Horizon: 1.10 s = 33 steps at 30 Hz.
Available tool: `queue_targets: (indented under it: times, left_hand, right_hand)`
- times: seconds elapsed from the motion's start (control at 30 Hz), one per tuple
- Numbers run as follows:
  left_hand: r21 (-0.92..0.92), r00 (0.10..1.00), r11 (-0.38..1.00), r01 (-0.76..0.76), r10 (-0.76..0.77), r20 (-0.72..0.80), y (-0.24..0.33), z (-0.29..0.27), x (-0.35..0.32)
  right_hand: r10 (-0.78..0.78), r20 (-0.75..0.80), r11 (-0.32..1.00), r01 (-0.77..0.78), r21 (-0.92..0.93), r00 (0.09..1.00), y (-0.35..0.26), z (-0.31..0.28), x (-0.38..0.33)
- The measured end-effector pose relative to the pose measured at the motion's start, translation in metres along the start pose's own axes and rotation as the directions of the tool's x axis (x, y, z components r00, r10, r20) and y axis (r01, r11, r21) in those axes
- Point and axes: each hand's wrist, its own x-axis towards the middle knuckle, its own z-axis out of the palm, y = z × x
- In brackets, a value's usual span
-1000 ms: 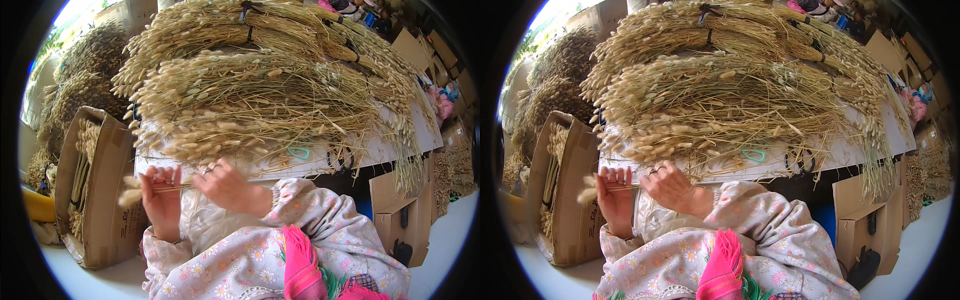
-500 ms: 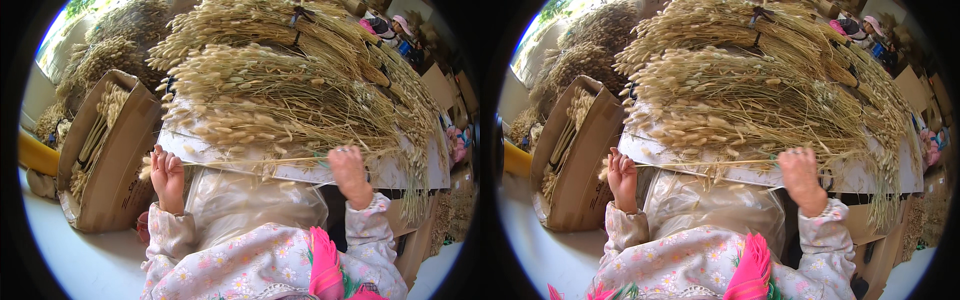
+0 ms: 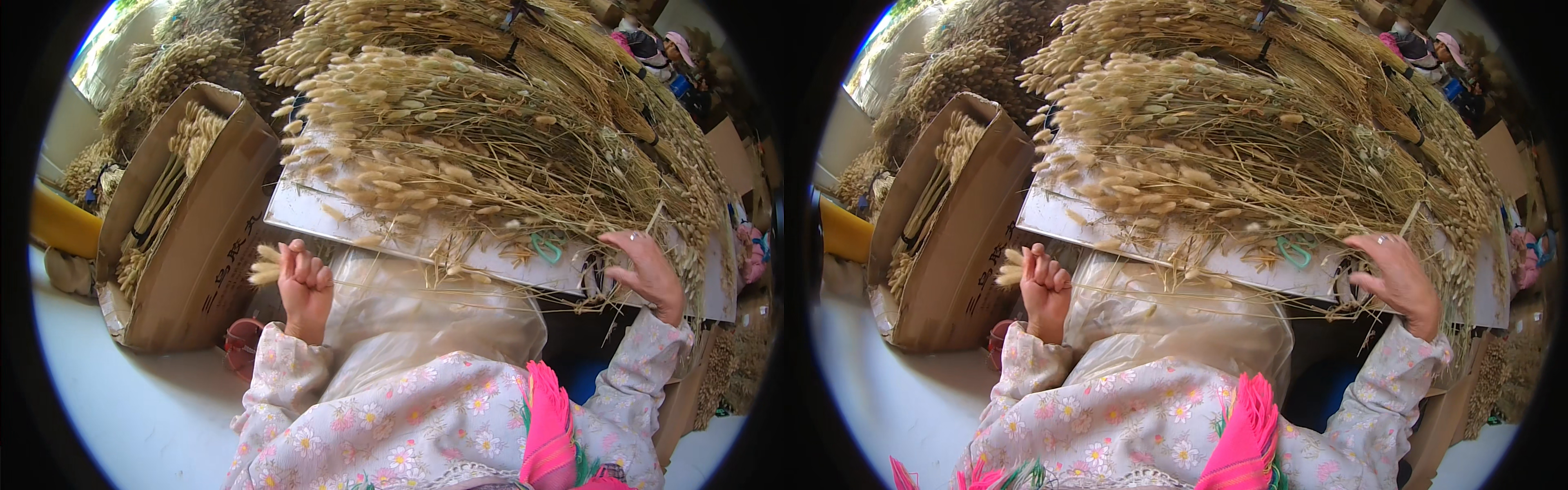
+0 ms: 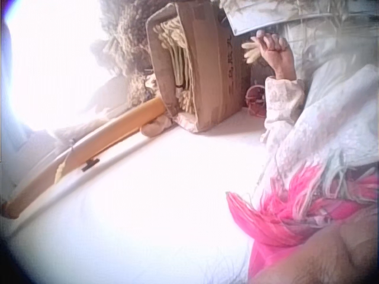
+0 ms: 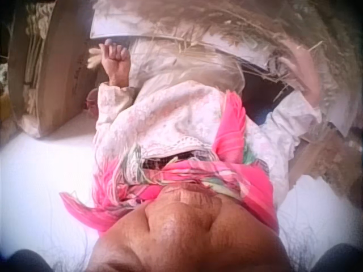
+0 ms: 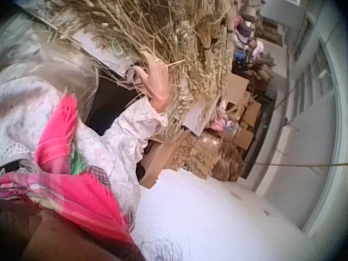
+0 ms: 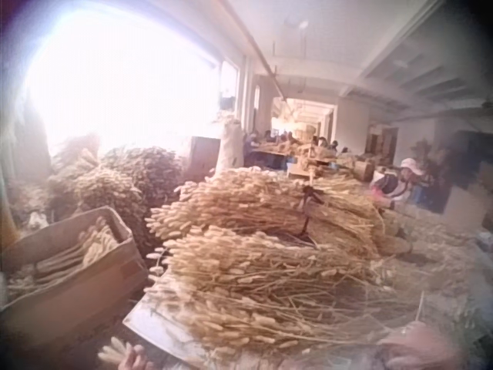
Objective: The person gathers dried plant stalks from a table, aligns them into a bundle, and secures the bundle with a rubber band. The person repeats this process multiple times, placing the finished bundles into a cardboard box.
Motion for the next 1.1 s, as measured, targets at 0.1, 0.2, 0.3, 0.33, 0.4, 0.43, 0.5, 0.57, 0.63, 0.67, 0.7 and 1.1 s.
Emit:
queue_targets:
  times: [0.1,0.2,0.3,0.33,0.4,0.43,0.5,0.57,0.63,0.67,0.7,1.1]
  left_hand:
    - [0.094,1.000,0.995,0.016,-0.016,0.006,-0.012,0.000,-0.004]
    - [0.139,0.999,0.990,-0.012,0.006,0.041,-0.016,0.006,-0.005]
    - [0.204,0.999,0.979,-0.025,0.019,0.032,-0.020,0.013,-0.008]
    - [0.219,0.998,0.975,-0.029,0.017,0.057,-0.021,0.015,-0.008]
    - [0.250,0.995,0.967,-0.049,0.027,0.091,-0.021,0.019,-0.009]
    - [0.253,0.992,0.965,-0.061,0.031,0.121,-0.020,0.021,-0.009]
    - [0.267,0.993,0.961,-0.065,0.035,0.113,-0.019,0.024,-0.008]
    - [0.272,0.992,0.961,-0.056,0.022,0.128,-0.018,0.028,-0.006]
    - [0.307,0.996,0.950,-0.055,0.031,0.082,-0.019,0.032,-0.006]
    - [0.324,0.998,0.945,-0.052,0.034,0.059,-0.021,0.034,-0.006]
    - [0.330,0.997,0.942,-0.061,0.041,0.068,-0.022,0.035,-0.006]
    - [0.163,0.992,0.979,-0.120,0.111,0.059,-0.019,0.043,0.002]
  right_hand:
    - [-0.230,0.035,0.973,0.229,0.012,0.973,-0.033,0.020,0.055]
    - [-0.296,0.041,0.955,0.297,-0.010,0.954,-0.083,0.084,0.104]
    - [-0.384,-0.090,0.921,0.375,-0.104,0.919,-0.135,0.154,0.131]
    - [-0.407,-0.093,0.913,0.400,-0.086,0.909,-0.143,0.168,0.136]
    - [-0.444,-0.094,0.896,0.441,-0.058,0.891,-0.155,0.186,0.143]
    - [-0.459,-0.187,0.884,0.468,0.008,0.869,-0.158,0.189,0.145]
    - [-0.380,-0.170,0.909,0.401,0.110,0.909,-0.159,0.185,0.146]
    - [-0.361,-0.331,0.875,0.439,0.204,0.872,-0.161,0.173,0.142]
    - [-0.314,-0.402,0.831,0.453,0.323,0.860,-0.165,0.159,0.135]
    - [-0.333,-0.466,0.816,0.498,0.294,0.820,-0.171,0.154,0.132]
    - [-0.362,-0.489,0.800,0.534,0.274,0.794,-0.177,0.151,0.128]
    - [-0.498,-0.279,0.813,0.555,0.179,0.821,-0.186,0.161,0.104]
